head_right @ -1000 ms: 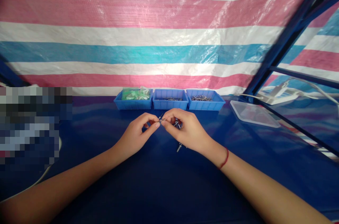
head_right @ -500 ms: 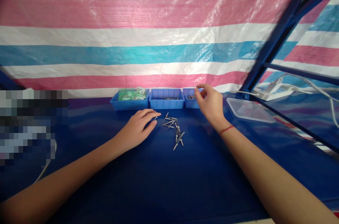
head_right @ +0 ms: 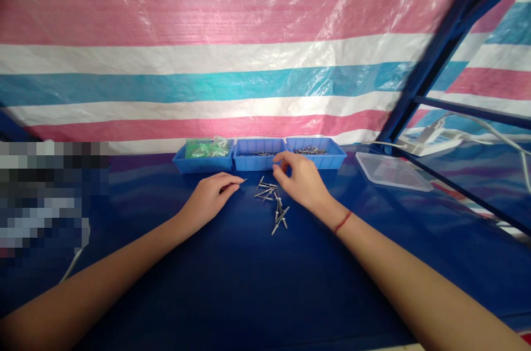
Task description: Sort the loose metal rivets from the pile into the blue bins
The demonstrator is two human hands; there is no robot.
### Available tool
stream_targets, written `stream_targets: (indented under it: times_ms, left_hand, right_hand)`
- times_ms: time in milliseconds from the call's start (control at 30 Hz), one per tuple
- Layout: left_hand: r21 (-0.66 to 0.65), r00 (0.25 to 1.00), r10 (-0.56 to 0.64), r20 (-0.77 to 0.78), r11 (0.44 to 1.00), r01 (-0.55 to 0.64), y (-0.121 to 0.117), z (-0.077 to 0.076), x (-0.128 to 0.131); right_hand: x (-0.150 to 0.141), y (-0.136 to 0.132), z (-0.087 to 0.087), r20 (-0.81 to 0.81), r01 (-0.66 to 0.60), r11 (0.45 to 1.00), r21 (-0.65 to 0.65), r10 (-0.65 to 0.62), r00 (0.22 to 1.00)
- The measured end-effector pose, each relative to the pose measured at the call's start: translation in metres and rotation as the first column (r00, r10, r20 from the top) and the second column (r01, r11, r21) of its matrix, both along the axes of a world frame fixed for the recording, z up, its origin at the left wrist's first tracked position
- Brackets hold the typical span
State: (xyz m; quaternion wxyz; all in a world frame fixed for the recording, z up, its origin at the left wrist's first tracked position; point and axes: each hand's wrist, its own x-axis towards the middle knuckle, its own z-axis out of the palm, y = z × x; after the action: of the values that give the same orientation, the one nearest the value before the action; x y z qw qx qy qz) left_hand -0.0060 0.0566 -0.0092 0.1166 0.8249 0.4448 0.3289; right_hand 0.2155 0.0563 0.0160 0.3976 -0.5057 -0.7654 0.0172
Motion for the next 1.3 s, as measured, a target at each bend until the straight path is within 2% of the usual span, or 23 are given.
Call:
stream_targets:
  times_ms: [100,167,367,567,700,867,1133,1300]
  left_hand:
    - [-0.087,0.974,0.009,0.227,0.996,0.011,-0.008,0.002,0.002]
    - [-0.145,0.943,-0.002,0.332,0.988,0.053,-0.014,0.003,0.006]
    - [-0.179,0.879,-0.020,0.477,0.977,0.119,-0.027,0.006,0.014]
    - [-0.202,0.867,-0.025,0.497,0.969,0.144,-0.028,0.006,0.013]
    - [-0.211,0.887,-0.043,0.459,0.965,0.156,-0.031,0.008,0.015]
    - [-0.211,0.911,-0.002,0.413,0.972,0.098,-0.033,0.010,0.015]
    - [-0.121,0.913,0.018,0.408,0.992,0.035,-0.034,0.013,0.014]
    - [-0.115,0.906,0.024,0.423,0.993,0.028,-0.033,0.007,0.013]
  right_hand:
    - [-0.015,-0.011,-0.001,-0.044,-0.153,0.985,-0.079,0.150,0.988]
    - [-0.022,-0.018,-0.001,-0.112,-0.215,0.971,-0.109,0.203,0.973]
    - [-0.030,-0.029,0.002,-0.258,-0.291,0.948,-0.127,0.252,0.933]
    - [-0.032,-0.032,0.004,-0.278,-0.312,0.942,-0.123,0.269,0.922]
    - [-0.032,-0.033,0.006,-0.256,-0.325,0.939,-0.112,0.289,0.922]
    - [-0.031,-0.034,0.005,-0.266,-0.343,0.935,-0.092,0.309,0.913]
    - [-0.028,-0.028,0.000,-0.242,-0.336,0.939,-0.075,0.310,0.920]
    - [-0.029,-0.031,0.002,-0.184,-0.383,0.920,-0.082,0.364,0.913]
